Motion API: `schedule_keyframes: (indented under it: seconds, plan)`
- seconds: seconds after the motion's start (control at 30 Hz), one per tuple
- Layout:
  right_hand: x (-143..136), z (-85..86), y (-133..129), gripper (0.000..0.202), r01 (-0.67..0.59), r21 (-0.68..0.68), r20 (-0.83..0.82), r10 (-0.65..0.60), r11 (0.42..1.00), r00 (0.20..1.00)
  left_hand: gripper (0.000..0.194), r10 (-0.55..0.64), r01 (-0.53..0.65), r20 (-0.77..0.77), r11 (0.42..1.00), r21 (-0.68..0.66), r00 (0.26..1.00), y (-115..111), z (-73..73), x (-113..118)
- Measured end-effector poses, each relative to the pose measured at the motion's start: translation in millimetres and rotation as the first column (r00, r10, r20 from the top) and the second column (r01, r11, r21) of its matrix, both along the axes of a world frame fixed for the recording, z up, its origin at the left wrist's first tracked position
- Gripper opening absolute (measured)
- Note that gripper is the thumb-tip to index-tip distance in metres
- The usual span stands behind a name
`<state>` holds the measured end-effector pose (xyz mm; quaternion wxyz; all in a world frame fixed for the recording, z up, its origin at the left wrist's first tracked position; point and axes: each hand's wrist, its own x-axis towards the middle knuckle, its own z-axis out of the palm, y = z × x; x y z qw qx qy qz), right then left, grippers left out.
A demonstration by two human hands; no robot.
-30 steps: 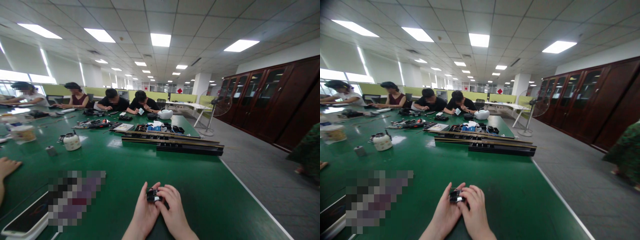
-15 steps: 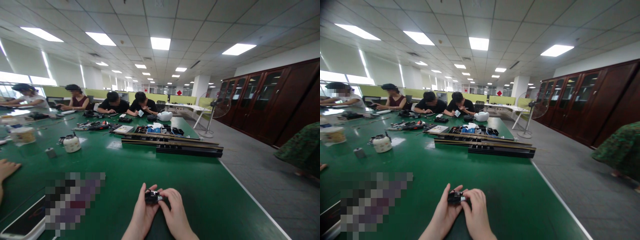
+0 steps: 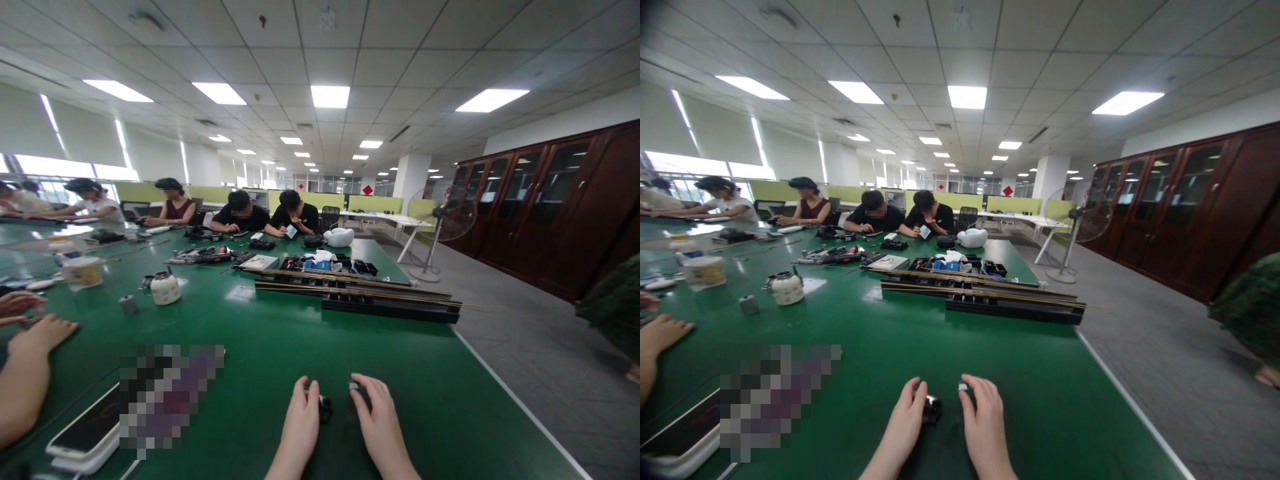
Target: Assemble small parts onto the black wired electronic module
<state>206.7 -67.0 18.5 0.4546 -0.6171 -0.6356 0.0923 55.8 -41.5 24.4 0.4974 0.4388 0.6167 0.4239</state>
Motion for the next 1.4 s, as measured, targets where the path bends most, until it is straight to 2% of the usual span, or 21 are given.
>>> schedule_keyframes:
  seconds: [0.1,0.2,0.27,0.3,0.33,0.5,0.6,0.7,0.8,0.93,1.07,1.13,1.2,1.4]
  plan:
    - [1,-1.2,1,0.025,-0.004,0.000,-0.019,0.004,1.000,1.000,0.053,0.011,-0.008,-0.079,0.999,0.041,0.997,-5,1.1,-2]
    - [4,-1.9,1,0.025,0.002,-0.001,-0.046,-0.002,1.000,0.999,0.052,0.020,-0.004,-0.157,0.995,0.098,0.987,-8,8.0,-14]
    - [5,-1.8,2,0.025,0.010,-0.012,-0.066,-0.010,1.000,0.998,0.047,0.061,0.002,-0.385,0.987,0.161,0.921,-4,16.4,-32]
    - [6,-1.7,2,0.026,0.013,-0.017,-0.075,-0.014,1.000,0.997,0.045,0.095,-0.013,-0.520,0.987,0.159,0.849,0,21.2,-44]
    - [6,-1.4,2,0.026,0.016,-0.020,-0.084,-0.018,1.000,0.996,0.045,0.135,-0.051,-0.569,0.986,0.161,0.811,5,26.1,-57]
    - [4,-0.3,3,0.026,0.013,-0.013,-0.099,-0.014,1.000,0.995,0.052,0.249,-0.205,-0.692,0.968,0.147,0.678,36,45.8,-120]
    - [4,0.5,3,0.026,0.011,-0.021,-0.103,-0.013,1.000,0.995,0.049,0.244,-0.229,-0.707,0.966,0.118,0.664,46,52.7,-136]
    - [5,1.4,3,0.027,0.021,-0.026,-0.113,-0.024,0.999,0.993,0.047,0.256,-0.218,-0.685,0.965,0.145,0.682,45,54.6,-129]
    - [5,1.1,2,0.028,0.019,-0.038,-0.119,-0.023,0.999,0.993,0.048,0.234,-0.138,-0.614,0.970,0.199,0.754,36,47.3,-102]
    - [6,-2.1,3,0.027,0.014,-0.044,-0.117,-0.019,0.999,0.993,0.039,0.071,0.008,-0.433,0.984,0.180,0.899,22,25.0,-62]
    - [11,-3.4,4,0.024,0.069,-0.014,-0.098,-0.070,0.998,0.993,0.055,-0.120,0.177,-0.237,0.955,0.238,0.964,11,6.4,-49]
    - [13,-1.2,5,0.023,0.103,0.034,-0.084,-0.100,0.994,0.991,0.063,-0.249,0.276,-0.144,0.934,0.225,0.958,9,2.0,-52]
    - [14,2.8,5,0.023,0.147,0.091,-0.077,-0.140,0.985,0.987,0.064,-0.308,0.330,-0.129,0.918,0.219,0.943,9,0.8,-56]
    - [12,14.3,1,0.021,0.172,0.195,-0.061,-0.163,0.966,0.985,0.048,-0.414,0.490,-0.315,0.843,0.222,0.854,15,4.0,-56]
